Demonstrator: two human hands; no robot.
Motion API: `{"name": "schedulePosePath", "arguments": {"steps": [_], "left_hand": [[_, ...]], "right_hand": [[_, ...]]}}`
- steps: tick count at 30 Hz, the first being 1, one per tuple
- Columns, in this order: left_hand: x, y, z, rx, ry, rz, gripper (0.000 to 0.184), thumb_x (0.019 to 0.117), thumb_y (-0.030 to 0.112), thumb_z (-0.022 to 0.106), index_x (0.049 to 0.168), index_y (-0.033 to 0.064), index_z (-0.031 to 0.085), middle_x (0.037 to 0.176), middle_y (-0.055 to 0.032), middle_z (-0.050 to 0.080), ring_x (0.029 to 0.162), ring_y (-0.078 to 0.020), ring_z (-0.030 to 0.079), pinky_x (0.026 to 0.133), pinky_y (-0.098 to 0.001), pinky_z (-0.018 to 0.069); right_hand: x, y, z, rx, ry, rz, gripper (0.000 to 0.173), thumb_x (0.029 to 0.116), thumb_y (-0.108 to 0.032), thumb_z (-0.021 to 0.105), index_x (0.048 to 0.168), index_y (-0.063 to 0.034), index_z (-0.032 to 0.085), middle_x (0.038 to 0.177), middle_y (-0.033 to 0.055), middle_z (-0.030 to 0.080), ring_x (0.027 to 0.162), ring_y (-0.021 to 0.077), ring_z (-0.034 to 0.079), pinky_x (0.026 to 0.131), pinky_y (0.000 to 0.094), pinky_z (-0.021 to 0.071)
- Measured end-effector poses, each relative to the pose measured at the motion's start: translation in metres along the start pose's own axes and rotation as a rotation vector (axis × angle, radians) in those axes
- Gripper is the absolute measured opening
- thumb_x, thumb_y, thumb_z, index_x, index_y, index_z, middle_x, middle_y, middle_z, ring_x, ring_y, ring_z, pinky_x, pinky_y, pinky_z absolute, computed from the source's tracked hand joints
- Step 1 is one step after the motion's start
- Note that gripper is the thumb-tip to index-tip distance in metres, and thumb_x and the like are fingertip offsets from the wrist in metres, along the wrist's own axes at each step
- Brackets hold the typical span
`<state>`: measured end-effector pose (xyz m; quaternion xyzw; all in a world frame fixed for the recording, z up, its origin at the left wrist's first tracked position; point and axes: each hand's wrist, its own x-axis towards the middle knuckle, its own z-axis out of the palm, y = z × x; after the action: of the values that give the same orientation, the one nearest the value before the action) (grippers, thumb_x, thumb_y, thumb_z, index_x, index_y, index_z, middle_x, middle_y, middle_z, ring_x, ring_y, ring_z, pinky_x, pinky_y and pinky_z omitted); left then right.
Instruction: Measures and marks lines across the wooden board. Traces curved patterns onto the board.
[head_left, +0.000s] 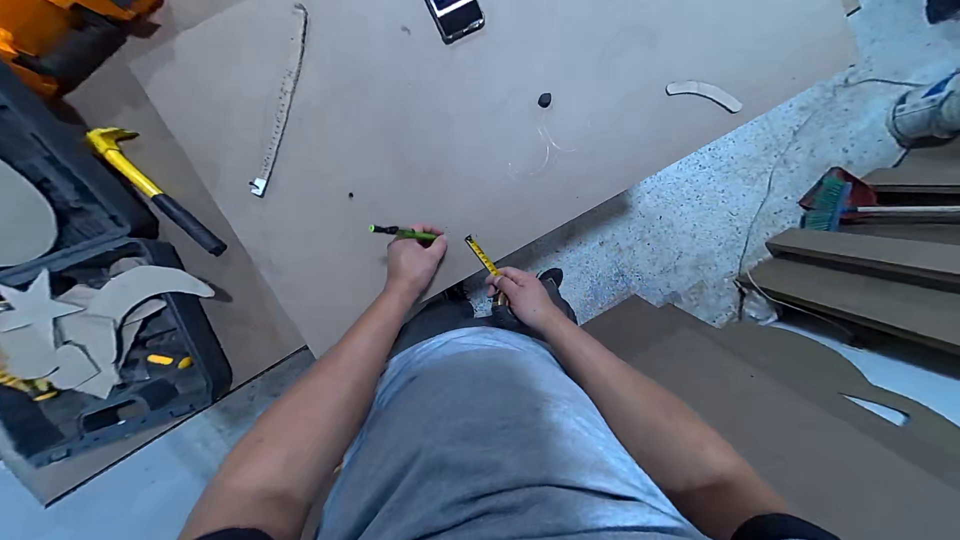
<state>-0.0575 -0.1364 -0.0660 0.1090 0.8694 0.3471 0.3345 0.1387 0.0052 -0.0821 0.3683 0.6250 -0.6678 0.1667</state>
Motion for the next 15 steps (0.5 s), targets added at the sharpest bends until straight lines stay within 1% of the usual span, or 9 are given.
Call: {"name": "schedulePosePath", "arguments": {"steps": [3, 5, 8, 11, 15], "left_hand": [[0.007, 0.004, 0.004, -0.04, -0.053, 0.002, 0.016, 0.0939, 0.026, 0.071, 0.105, 0.0153, 0.074, 0.085, -0.0017, 0.075, 0.075, -0.0141, 0.072, 0.074, -0.0422, 0.0614], [0.009, 0.008, 0.006, -0.027, -0.087, 0.016, 0.014, 0.0952, 0.026, 0.071, 0.105, 0.0158, 0.074, 0.083, -0.0013, 0.074, 0.073, -0.0134, 0.071, 0.072, -0.0411, 0.0609], [0.015, 0.014, 0.007, 0.051, -0.112, 0.038, 0.015, 0.0965, 0.029, 0.069, 0.105, 0.017, 0.074, 0.084, -0.0022, 0.074, 0.076, -0.0156, 0.071, 0.075, -0.0452, 0.0598], [0.017, 0.019, 0.007, 0.139, -0.132, 0.035, 0.019, 0.097, 0.033, 0.068, 0.107, 0.0179, 0.073, 0.087, -0.0033, 0.074, 0.081, -0.0191, 0.072, 0.079, -0.0499, 0.0579], [0.018, 0.025, 0.01, 0.166, -0.135, 0.039, 0.019, 0.0961, 0.031, 0.069, 0.108, 0.0166, 0.073, 0.091, -0.0045, 0.074, 0.084, -0.0196, 0.072, 0.081, -0.0504, 0.058]], "right_hand": [[-0.001, 0.002, 0.025, 0.039, 0.023, 0.003, 0.034, 0.1116, -0.026, 0.042, 0.114, -0.0113, 0.072, 0.094, 0.0001, 0.075, 0.079, 0.0126, 0.067, 0.073, 0.0362, 0.0551], [-0.002, -0.001, 0.034, 0.051, 0.056, 0.002, 0.033, 0.1115, -0.026, 0.042, 0.114, -0.0121, 0.073, 0.093, -0.0003, 0.074, 0.076, 0.0126, 0.066, 0.071, 0.036, 0.0552], [0.001, -0.002, 0.038, 0.045, 0.104, -0.003, 0.032, 0.111, -0.026, 0.043, 0.113, -0.0129, 0.073, 0.092, -0.0006, 0.074, 0.073, 0.0124, 0.066, 0.069, 0.0362, 0.0553], [0.004, -0.001, 0.036, 0.035, 0.129, -0.001, 0.033, 0.1111, -0.026, 0.042, 0.114, -0.0128, 0.073, 0.093, -0.0006, 0.075, 0.077, 0.013, 0.067, 0.072, 0.0376, 0.0559], [0.008, 0.001, 0.034, 0.03, 0.136, -0.005, 0.032, 0.1106, -0.024, 0.043, 0.112, -0.0127, 0.073, 0.092, -0.0007, 0.075, 0.079, 0.0131, 0.068, 0.075, 0.0393, 0.0564]]}}
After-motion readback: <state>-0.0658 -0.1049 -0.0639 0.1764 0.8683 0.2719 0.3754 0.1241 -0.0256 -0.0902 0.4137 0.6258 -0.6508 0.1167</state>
